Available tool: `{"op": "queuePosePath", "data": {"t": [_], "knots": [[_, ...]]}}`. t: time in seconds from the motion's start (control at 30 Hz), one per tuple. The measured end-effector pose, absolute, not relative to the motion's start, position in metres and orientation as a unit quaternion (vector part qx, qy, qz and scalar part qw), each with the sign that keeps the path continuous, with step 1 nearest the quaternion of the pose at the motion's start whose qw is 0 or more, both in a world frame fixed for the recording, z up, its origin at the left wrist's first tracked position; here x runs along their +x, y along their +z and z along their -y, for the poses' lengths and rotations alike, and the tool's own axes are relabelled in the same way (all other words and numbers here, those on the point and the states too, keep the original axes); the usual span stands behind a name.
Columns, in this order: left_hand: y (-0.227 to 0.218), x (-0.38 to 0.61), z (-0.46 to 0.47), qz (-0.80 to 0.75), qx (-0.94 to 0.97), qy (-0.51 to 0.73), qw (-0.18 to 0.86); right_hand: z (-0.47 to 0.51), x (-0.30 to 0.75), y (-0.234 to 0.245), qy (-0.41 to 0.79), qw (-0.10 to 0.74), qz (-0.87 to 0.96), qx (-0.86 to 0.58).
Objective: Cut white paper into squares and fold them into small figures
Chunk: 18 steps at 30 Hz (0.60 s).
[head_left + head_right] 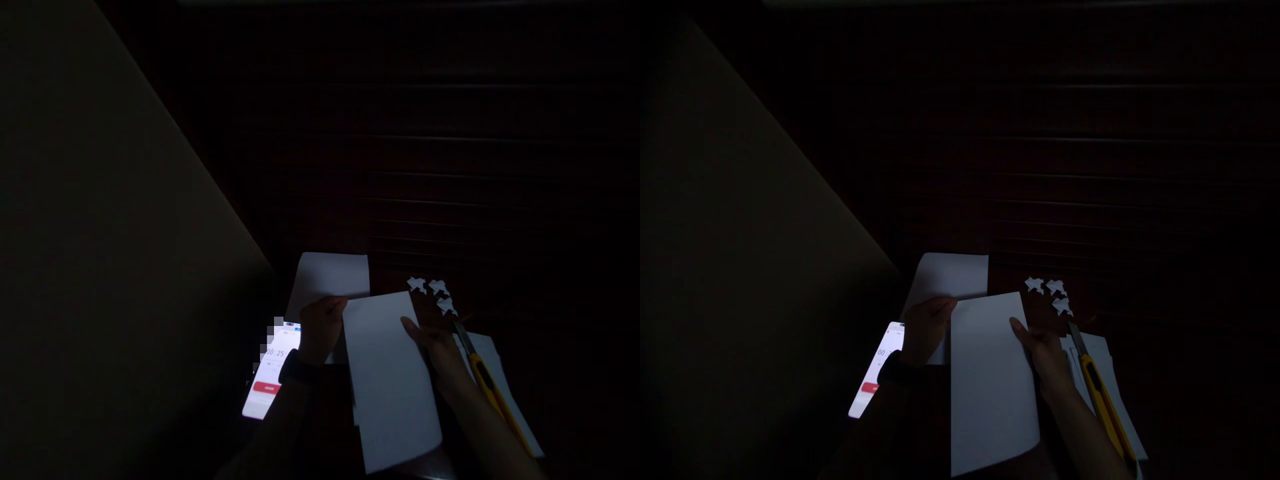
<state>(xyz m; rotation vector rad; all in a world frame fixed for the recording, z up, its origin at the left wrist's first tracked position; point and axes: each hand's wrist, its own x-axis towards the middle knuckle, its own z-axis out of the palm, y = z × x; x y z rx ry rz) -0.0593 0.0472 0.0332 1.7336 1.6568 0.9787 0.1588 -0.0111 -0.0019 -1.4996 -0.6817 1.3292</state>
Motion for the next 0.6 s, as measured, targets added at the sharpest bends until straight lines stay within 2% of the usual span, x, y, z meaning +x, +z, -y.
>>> {"op": "queuePosePath", "data": {"t": [0.17, 0.3, 0.47, 0.6], "knots": [[0.033, -0.064, -0.05, -0.619, 0.646, 0.355, 0.271, 0.019, 0.158, 0.004, 0.575, 0.493, 0.243, -0.606], [0.029, -0.065, -0.053, -0.627, 0.613, 0.374, 0.301, 0.023, 0.154, 0.011, 0.546, 0.493, 0.267, -0.622], [0.031, -0.056, -0.048, -0.557, 0.482, 0.447, 0.507, 0.02, 0.158, 0.014, 0.489, 0.531, 0.267, -0.638], [0.036, -0.038, -0.035, -0.473, 0.414, 0.43, 0.648, 0.014, 0.164, 0.012, 0.448, 0.57, 0.252, -0.641]]}}
